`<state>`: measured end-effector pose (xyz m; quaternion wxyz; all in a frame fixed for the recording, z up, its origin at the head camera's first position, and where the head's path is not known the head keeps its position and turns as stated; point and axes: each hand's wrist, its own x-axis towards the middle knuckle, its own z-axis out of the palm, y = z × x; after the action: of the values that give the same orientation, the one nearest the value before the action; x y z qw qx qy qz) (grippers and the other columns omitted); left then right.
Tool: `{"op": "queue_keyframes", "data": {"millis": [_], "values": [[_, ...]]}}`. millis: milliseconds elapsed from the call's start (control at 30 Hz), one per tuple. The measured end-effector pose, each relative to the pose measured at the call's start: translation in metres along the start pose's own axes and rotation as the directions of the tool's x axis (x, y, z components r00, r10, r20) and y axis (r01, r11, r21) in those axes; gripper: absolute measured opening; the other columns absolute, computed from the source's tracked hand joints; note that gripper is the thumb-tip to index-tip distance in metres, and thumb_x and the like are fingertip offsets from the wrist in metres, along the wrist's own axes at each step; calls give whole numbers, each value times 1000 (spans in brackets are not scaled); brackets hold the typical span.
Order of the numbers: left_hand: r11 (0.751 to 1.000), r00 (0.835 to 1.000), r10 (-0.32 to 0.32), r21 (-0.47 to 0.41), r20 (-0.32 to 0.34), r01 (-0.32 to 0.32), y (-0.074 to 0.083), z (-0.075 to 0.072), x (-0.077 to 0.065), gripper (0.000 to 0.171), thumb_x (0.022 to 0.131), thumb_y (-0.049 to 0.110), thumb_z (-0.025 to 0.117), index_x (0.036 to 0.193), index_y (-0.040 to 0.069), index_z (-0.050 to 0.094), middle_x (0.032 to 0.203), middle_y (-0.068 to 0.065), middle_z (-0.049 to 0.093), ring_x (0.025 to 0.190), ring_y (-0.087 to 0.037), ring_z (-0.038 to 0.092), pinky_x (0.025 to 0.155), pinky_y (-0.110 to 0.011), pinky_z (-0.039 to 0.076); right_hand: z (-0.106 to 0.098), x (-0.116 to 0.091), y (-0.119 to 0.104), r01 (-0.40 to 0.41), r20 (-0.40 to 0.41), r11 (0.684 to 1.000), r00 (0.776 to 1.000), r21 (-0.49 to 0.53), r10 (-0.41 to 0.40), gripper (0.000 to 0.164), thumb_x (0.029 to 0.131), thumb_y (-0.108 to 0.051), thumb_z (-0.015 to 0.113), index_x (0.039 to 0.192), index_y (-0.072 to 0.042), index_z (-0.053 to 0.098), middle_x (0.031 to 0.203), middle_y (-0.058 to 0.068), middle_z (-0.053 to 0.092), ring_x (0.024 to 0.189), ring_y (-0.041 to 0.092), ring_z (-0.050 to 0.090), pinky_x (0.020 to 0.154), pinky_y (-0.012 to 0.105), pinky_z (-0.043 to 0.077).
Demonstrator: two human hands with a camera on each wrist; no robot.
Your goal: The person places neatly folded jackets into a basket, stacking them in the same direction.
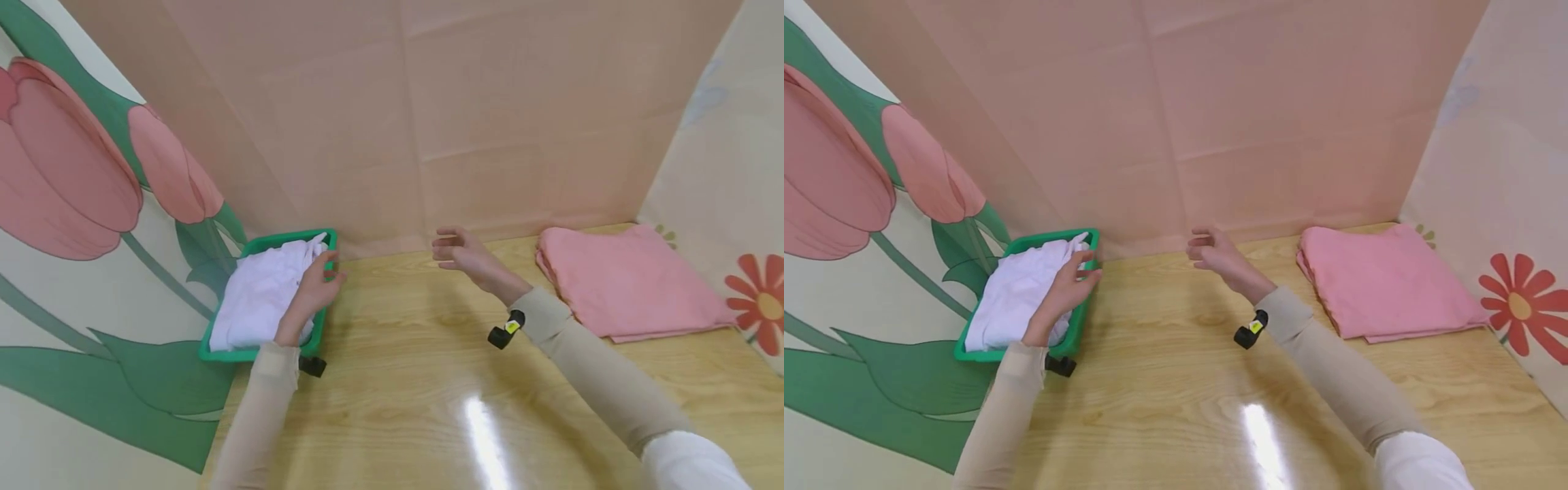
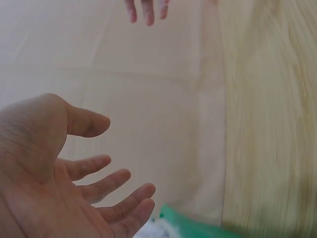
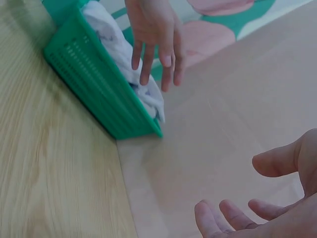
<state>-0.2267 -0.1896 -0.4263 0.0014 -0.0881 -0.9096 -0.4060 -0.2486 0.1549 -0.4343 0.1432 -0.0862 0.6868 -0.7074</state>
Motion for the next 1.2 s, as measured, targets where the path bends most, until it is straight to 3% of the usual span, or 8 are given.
{"op": "queue_keyframes", "data": {"millis": [200, 433, 500, 633, 733, 967, 1200], "values": [[992, 1000, -11, -126, -12, 9, 12, 28, 7, 58, 105, 13, 64, 158, 3, 43, 163, -19, 46, 135, -41, 61, 106, -53, 55, -29, -6, 2, -5, -50, 1000, 999, 14, 6, 62, 109, -3, 50, 165, 2, 22, 162, 32, 35, 147, 49, 43, 124, 56, 39], [986, 1000, -17, -169, -8, 15, 26, 50, 10, 55, 107, 18, 64, 158, 10, 44, 162, -13, 48, 136, -37, 61, 104, -51, 57, -56, -16, 0, -7, -76, 1000, 997, 22, 8, 61, 112, -9, 48, 165, 0, 20, 164, 28, 34, 147, 44, 45, 124, 54, 39], [981, 1000, -12, -196, -3, 11, 30, 58, 11, 55, 107, 17, 64, 157, 9, 45, 161, -14, 49, 136, -38, 61, 104, -52, 57, -62, -21, 0, -10, -85, 1000, 996, 25, 12, 61, 113, -12, 49, 166, 0, 19, 165, 27, 34, 145, 41, 48, 123, 52, 40], [976, 1000, -16, -215, 8, 17, 38, 74, 12, 53, 107, 22, 65, 155, 11, 47, 160, -12, 51, 136, -35, 62, 103, -51, 58, -75, -29, 3, -14, -110, 1000, 994, 14, 16, 64, 113, -15, 50, 166, 1, 19, 162, 26, 36, 126, 22, 63, 122, 50, 43], [971, 1000, -9, -240, 6, 10, 41, 87, 13, 52, 107, 23, 65, 155, 12, 48, 161, -13, 50, 135, -35, 62, 102, -52, 58, -85, -34, 5, -8, -120, 1000, 993, -3, 7, 65, 113, -17, 51, 166, 2, 18, 160, 24, 37, 117, 11, 65, 121, 50, 44], [954, 1000, 9, -299, 17, -3, 47, 113, 17, 53, 108, 21, 63, 157, 10, 46, 161, -17, 48, 133, -38, 61, 101, -53, 58, -111, -41, 14, -17, -152, 999, 988, -34, 12, 69, 113, -22, 52, 168, -3, 15, 160, 21, 37, 126, 18, 61, 120, 47, 46], [945, 999, 10, -326, 53, 8, 53, 132, 19, 52, 107, 21, 64, 156, 12, 47, 160, -16, 48, 133, -36, 62, 102, -53, 58, -135, -50, 20, -18, -183, 997, 983, -72, 4, 71, 113, -25, 54, 168, -2, 16, 147, 7, 45, 115, 5, 66, 112, 36, 53]]}}
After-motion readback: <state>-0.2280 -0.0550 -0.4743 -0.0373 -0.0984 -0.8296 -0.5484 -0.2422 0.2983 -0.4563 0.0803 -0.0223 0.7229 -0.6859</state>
